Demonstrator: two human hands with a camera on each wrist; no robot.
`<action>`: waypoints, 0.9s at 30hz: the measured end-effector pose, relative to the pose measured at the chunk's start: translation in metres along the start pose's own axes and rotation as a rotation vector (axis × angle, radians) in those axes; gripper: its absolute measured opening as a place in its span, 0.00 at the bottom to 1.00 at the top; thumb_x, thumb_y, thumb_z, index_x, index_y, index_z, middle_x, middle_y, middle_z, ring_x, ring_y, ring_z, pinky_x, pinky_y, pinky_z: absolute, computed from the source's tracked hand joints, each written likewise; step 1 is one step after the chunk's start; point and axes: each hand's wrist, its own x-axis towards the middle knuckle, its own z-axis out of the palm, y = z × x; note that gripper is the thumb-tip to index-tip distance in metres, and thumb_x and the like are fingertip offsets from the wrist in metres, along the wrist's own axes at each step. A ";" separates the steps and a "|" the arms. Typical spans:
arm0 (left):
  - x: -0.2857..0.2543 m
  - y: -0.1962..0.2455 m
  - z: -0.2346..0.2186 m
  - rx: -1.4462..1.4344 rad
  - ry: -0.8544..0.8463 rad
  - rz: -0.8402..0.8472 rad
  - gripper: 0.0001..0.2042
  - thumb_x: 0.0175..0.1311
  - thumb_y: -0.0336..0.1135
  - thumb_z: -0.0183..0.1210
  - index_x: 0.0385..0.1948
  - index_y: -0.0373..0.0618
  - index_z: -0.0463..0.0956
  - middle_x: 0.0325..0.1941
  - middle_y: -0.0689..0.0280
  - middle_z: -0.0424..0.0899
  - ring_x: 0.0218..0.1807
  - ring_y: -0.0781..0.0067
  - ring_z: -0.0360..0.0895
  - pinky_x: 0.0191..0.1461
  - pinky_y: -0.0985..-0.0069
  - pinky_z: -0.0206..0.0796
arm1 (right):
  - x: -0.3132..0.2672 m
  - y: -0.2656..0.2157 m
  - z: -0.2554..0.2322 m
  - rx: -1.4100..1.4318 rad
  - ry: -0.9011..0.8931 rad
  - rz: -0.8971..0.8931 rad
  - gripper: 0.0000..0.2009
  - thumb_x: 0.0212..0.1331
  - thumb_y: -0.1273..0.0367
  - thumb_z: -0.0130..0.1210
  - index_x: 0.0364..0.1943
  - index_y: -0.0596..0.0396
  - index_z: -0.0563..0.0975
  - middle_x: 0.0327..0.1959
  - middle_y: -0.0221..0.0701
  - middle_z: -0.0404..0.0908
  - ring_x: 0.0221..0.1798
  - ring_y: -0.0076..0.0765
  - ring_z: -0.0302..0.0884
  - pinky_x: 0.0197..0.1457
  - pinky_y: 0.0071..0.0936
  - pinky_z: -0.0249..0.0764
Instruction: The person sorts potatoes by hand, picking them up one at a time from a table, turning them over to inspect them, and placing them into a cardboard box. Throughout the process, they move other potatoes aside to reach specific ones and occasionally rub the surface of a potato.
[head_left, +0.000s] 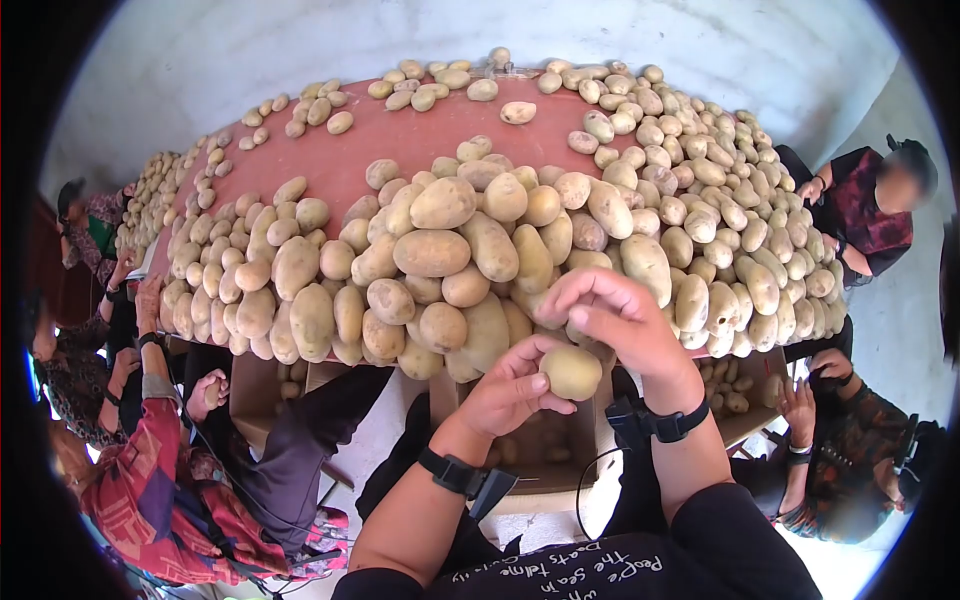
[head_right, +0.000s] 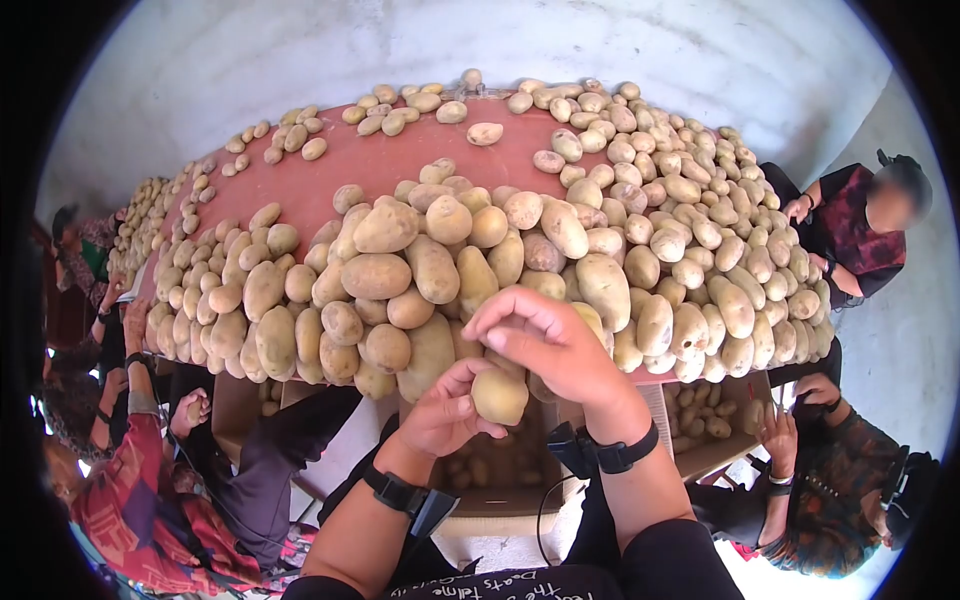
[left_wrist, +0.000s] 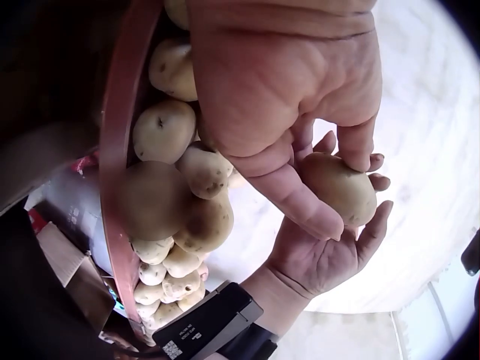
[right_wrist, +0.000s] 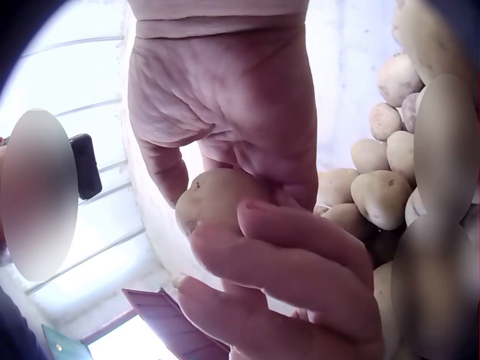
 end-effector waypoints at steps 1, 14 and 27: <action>-0.002 0.001 0.003 0.011 0.012 -0.020 0.26 0.69 0.40 0.61 0.64 0.37 0.65 0.58 0.52 0.78 0.55 0.58 0.82 0.52 0.64 0.83 | 0.000 0.002 -0.002 -0.072 0.070 0.008 0.06 0.68 0.75 0.51 0.45 0.58 0.77 0.48 0.28 0.79 0.46 0.20 0.75 0.52 0.24 0.73; -0.003 0.016 0.011 0.147 -0.192 -0.324 0.32 0.59 0.32 0.67 0.66 0.35 0.67 0.60 0.58 0.78 0.58 0.67 0.78 0.58 0.68 0.76 | 0.015 0.044 0.011 -1.082 0.217 -0.046 0.19 0.56 0.76 0.61 0.52 0.42 0.81 0.67 0.47 0.65 0.69 0.57 0.65 0.71 0.43 0.65; -0.006 0.018 0.016 0.175 -0.231 -0.432 0.28 0.56 0.25 0.66 0.61 0.34 0.70 0.58 0.61 0.77 0.61 0.69 0.76 0.63 0.71 0.70 | 0.022 0.056 0.011 -0.984 0.261 0.071 0.18 0.50 0.76 0.67 0.47 0.43 0.83 0.69 0.51 0.61 0.68 0.61 0.66 0.70 0.43 0.68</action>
